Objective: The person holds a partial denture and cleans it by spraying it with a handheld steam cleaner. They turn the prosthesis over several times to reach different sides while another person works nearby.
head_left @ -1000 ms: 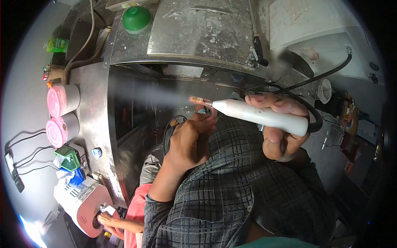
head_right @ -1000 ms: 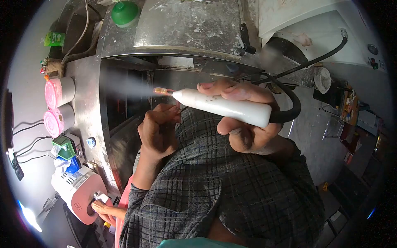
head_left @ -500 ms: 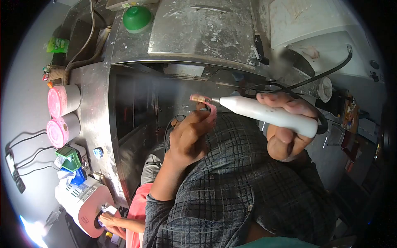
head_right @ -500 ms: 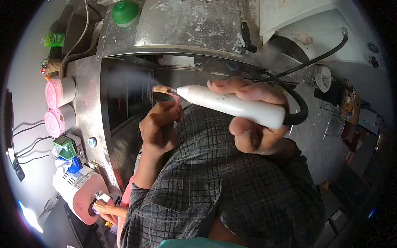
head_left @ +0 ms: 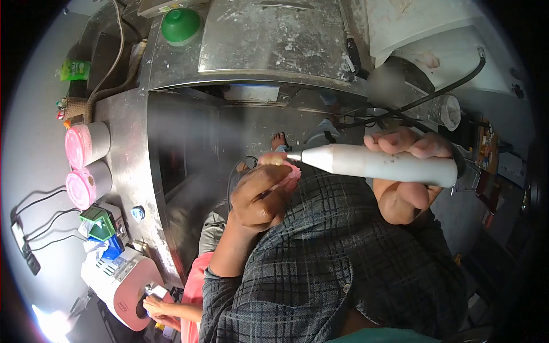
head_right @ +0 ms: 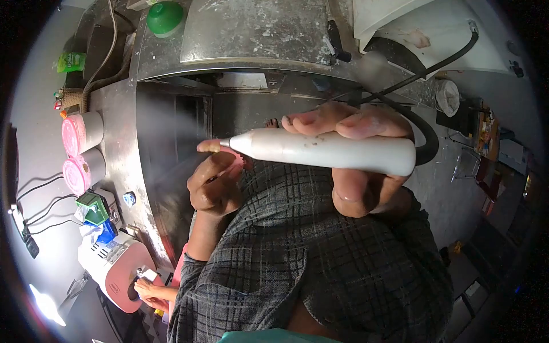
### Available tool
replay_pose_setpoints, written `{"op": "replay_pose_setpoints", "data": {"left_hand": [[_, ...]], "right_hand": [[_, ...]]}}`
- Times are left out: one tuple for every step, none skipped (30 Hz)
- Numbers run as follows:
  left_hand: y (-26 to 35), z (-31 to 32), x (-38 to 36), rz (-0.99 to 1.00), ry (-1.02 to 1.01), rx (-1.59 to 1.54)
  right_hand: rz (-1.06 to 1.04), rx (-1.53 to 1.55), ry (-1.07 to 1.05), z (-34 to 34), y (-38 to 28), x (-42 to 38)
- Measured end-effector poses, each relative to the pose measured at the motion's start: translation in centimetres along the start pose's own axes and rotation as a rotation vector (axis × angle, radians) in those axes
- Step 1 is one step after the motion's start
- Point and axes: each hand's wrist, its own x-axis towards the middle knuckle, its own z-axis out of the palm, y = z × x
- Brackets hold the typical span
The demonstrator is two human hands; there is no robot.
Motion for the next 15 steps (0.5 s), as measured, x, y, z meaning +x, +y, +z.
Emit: {"op": "replay_pose_setpoints", "data": {"left_hand": [[0.06,0.0,0.02,-0.011,-0.001,-0.01],[0.09,0.03,0.02,-0.021,-0.002,-0.019],[0.14,0.16,-0.14,-0.021,-0.003,-0.022],[0.19,0.36,-0.4,-0.027,0.016,0.007],[0.23,0.46,-0.56,-0.034,0.034,0.036],[0.25,0.32,-0.55,-0.033,0.033,0.035],[0.27,0.05,-0.49,-0.036,0.012,0.027],[0.32,-0.1,-0.43,-0.038,-0.01,0.018],[0.43,-0.03,-0.26,-0.039,-0.009,0.018],[0.54,0.13,0.0,-0.043,0.005,0.007],[0.59,0.28,0.14,-0.045,0.02,-0.003],[0.62,0.41,0.11,-0.044,0.02,-0.002],[0.69,0.53,0.0,-0.058,0.042,0.012],[0.76,0.57,-0.09,-0.072,0.065,0.026],[0.81,0.57,-0.15,-0.072,0.064,0.025]], "right_hand": [[0.001,-0.002,0.002,0.08,-0.05,0.01],[0.011,0.051,0.005,0.24,-0.04,0.05],[0.022,0.104,0.007,0.33,-0.05,0.05],[0.022,0.103,0.009,0.3,-0.08,-0.02],[0.03,0.066,0.014,0.27,-0.12,-0.1],[0.038,0.029,0.019,0.27,-0.14,-0.14],[0.038,0.029,0.019,0.38,-0.21,-0.12],[0.039,-0.001,0.027,0.58,-0.34,-0.07],[0.041,-0.032,0.034,0.68,-0.45,-0.09],[0.042,-0.033,0.035,0.6,-0.41,-0.15],[0.021,-0.066,0.035,0.41,-0.25,-0.19],[0.0,-0.098,0.036,0.25,-0.14,-0.19],[0.0,-0.097,0.035,0.16,-0.12,-0.17],[-0.007,-0.132,0.03,0.08,-0.14,-0.15],[-0.014,-0.169,0.026,0.0,-0.2,-0.17]]}}
